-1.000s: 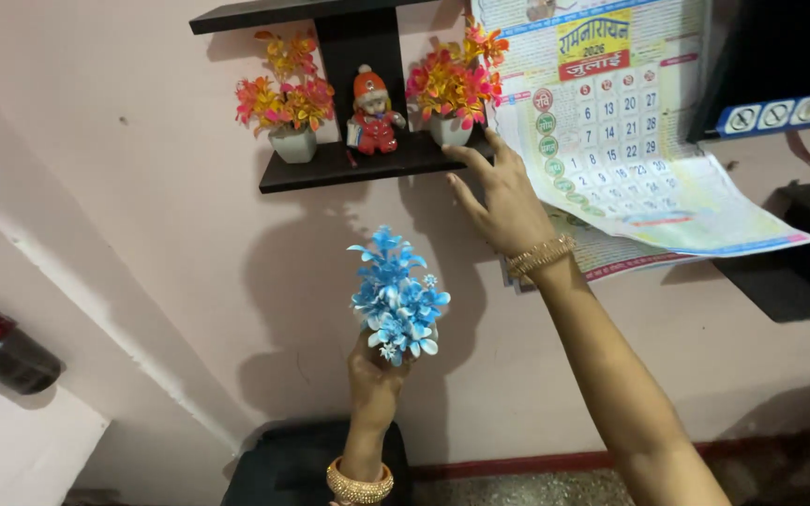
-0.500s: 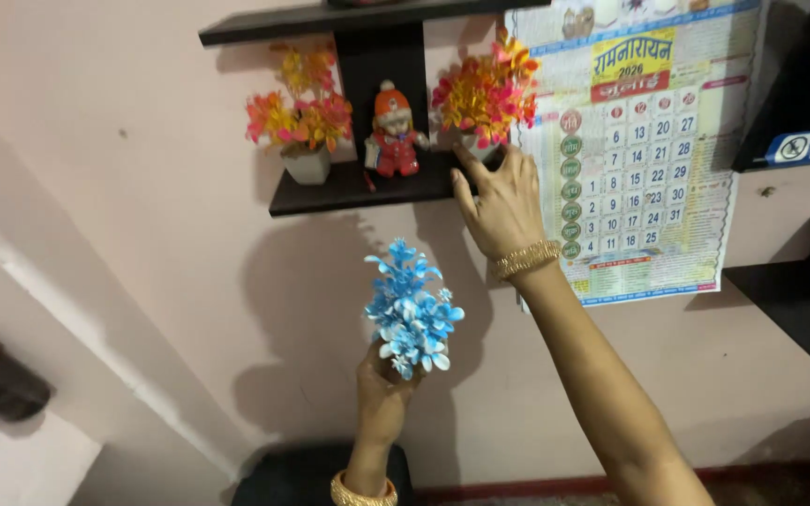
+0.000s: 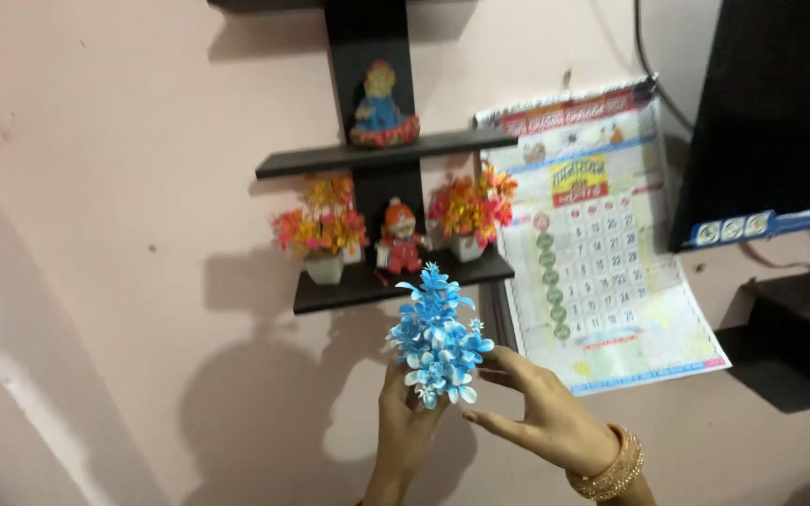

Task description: Organize figurines and artificial flowers on a wall-mounted shelf and pray.

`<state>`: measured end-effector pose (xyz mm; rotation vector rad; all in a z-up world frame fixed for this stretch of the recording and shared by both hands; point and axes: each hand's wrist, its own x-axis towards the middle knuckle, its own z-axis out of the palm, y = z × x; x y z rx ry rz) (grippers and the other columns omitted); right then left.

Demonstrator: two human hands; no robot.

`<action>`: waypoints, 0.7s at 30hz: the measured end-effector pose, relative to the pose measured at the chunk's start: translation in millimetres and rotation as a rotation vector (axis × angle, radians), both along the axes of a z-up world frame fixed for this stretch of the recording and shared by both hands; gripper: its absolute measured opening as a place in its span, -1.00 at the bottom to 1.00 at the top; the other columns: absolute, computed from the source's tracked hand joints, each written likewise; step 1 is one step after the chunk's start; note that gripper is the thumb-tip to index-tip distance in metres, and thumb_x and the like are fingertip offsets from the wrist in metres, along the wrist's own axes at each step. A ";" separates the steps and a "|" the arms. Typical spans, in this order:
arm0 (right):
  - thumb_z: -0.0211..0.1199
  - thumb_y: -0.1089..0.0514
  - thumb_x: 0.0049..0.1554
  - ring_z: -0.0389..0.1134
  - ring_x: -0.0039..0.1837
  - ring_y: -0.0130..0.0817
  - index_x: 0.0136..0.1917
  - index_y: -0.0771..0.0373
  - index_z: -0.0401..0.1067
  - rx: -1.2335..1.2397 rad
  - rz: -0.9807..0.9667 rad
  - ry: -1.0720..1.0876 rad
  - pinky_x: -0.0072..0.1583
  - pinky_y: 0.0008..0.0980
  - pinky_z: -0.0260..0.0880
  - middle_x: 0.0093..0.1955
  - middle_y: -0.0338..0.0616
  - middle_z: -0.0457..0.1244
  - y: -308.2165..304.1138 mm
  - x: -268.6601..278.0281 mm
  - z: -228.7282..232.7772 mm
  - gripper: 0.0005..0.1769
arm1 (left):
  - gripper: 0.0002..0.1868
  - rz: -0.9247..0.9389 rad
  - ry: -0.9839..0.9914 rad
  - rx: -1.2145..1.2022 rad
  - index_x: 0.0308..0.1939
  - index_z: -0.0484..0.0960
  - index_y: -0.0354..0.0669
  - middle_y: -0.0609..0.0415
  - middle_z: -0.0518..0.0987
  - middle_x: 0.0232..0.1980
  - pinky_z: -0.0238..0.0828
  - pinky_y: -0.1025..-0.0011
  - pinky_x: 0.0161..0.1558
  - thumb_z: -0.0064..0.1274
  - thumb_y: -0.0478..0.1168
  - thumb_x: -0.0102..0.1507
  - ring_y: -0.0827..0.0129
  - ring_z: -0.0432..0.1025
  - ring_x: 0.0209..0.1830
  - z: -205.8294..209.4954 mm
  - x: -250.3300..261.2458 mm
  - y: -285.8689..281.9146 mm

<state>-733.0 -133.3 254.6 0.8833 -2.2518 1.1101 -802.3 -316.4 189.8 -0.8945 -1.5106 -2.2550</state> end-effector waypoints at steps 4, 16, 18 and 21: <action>0.44 0.27 0.01 0.47 0.30 -0.21 0.39 0.37 0.26 -0.198 -0.050 -0.089 0.28 -0.29 0.51 0.23 0.01 0.40 -2.0 -11.7 22.8 -0.28 | -0.46 -0.110 0.160 0.010 0.31 0.43 -0.31 0.02 0.57 0.17 0.46 0.33 0.18 0.18 -0.39 0.25 0.34 0.49 0.15 38.8 -14.8 8.6; 0.40 0.27 0.07 0.48 0.21 -0.26 0.19 0.48 0.39 -0.352 -0.175 0.348 0.21 -0.31 0.55 0.15 0.09 0.41 24.9 -78.7 125.4 -0.55 | -0.52 0.054 0.509 -0.183 0.24 0.49 -0.33 0.02 0.35 0.14 0.54 0.43 0.09 0.10 -0.51 0.22 0.31 0.49 0.14 194.6 -53.2 32.8; 0.42 0.15 0.09 0.50 0.17 -0.27 0.23 0.42 0.41 -0.273 -0.306 0.309 0.19 -0.34 0.57 0.14 0.09 0.43 22.0 -80.8 150.6 -0.50 | -0.61 0.517 0.754 -0.303 0.15 0.62 -0.35 -0.10 0.42 0.15 0.45 0.28 0.09 0.26 -0.44 0.23 0.13 0.46 0.10 215.9 -57.4 33.5; 0.40 0.06 0.10 0.48 0.15 -0.26 0.30 0.36 0.39 -0.267 -0.350 0.265 0.15 -0.32 0.57 0.16 0.10 0.40 21.5 -94.0 174.9 -0.43 | -0.69 0.378 0.572 -0.283 0.06 0.61 -0.26 -0.09 0.42 0.15 0.54 0.37 0.03 0.16 -0.29 0.23 0.23 0.56 0.03 234.5 -73.2 49.1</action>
